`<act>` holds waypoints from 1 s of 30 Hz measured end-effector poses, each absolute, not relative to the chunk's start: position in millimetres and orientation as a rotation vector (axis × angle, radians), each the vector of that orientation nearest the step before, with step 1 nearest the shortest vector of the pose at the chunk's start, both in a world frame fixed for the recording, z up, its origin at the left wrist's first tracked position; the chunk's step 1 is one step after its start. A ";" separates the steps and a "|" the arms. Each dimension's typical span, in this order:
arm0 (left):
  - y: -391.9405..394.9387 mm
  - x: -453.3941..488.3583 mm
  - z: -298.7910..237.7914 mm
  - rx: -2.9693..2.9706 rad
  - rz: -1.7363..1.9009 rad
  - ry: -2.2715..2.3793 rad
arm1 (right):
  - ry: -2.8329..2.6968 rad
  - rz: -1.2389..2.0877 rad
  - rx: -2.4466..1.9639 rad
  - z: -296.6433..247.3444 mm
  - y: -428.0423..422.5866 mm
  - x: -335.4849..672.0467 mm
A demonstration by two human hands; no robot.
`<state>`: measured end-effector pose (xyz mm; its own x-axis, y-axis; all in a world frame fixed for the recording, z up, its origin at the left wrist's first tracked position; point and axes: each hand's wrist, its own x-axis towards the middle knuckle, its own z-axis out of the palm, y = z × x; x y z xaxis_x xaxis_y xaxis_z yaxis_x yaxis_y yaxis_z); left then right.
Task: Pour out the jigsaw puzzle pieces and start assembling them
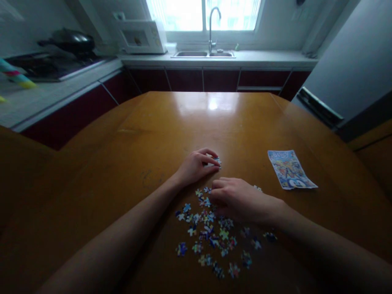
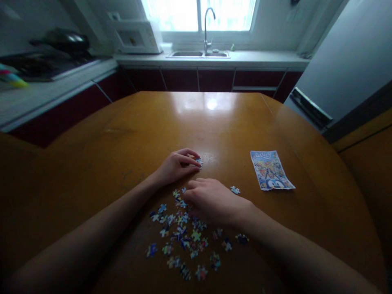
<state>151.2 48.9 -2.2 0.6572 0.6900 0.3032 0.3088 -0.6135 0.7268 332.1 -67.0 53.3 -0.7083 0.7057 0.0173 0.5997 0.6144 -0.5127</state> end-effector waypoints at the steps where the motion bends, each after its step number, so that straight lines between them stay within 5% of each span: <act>1: 48.6 151.5 -1.7 2.226 0.768 0.775 | -2.642 0.701 -1.084 52.3 -68.5 330.8; 17: 48.4 152.4 2.2 2.245 0.758 0.758 | -2.632 0.803 -1.211 54.7 -77.9 320.0; 30: 50.2 150.3 -1.7 2.236 0.762 0.735 | -1.820 0.986 -1.286 38.8 -39.7 347.7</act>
